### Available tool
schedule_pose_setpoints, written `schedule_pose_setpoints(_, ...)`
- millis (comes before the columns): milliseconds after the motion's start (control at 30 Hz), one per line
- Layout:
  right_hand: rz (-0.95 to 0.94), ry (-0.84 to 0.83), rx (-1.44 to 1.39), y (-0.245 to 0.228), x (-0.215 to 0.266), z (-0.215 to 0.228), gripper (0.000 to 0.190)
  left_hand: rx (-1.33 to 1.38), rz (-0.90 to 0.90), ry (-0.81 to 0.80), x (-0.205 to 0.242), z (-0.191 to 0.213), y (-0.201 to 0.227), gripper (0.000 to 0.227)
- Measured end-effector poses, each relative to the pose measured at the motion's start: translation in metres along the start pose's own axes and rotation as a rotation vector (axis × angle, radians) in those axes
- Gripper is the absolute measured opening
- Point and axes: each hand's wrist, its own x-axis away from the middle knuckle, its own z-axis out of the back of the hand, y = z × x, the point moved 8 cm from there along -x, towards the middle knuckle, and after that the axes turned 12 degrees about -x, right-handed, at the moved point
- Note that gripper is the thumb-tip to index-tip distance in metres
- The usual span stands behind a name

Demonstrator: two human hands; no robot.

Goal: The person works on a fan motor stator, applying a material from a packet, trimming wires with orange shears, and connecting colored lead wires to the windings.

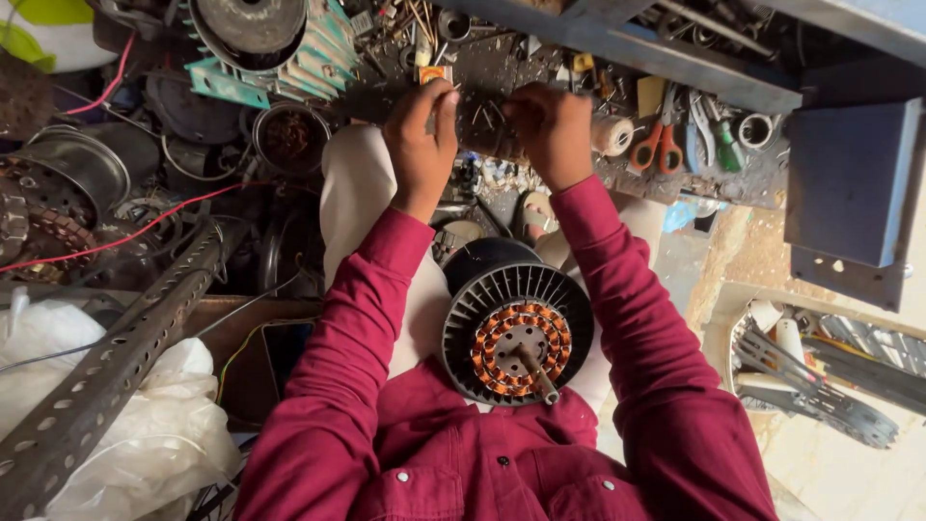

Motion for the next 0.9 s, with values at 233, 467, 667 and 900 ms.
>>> schedule_pose_setpoints(233, -0.174, -0.074, -0.223, 0.010, 0.006, -0.007, 0.005, 0.082, 0.020, -0.128, 0.004, 0.003, 0.020, 0.015)
schedule_pose_setpoints(467, -0.327, -0.201, -0.737, 0.025, 0.028, -0.012, 0.007, 0.241, 0.022, -0.384, 0.011, -0.013, 0.041, 0.018)
schedule_pose_setpoints(667, -0.606, -0.267, -0.990, 0.016, 0.074, 0.010, 0.005, 0.532, 0.140, -0.686, 0.060, -0.034, 0.048, 0.008)
schedule_pose_setpoints(900, -0.527, 0.137, -0.601, 0.034, 0.141, 0.089, 0.010, 0.825, 0.486, -0.630, 0.103, -0.034, 0.027, 0.005)
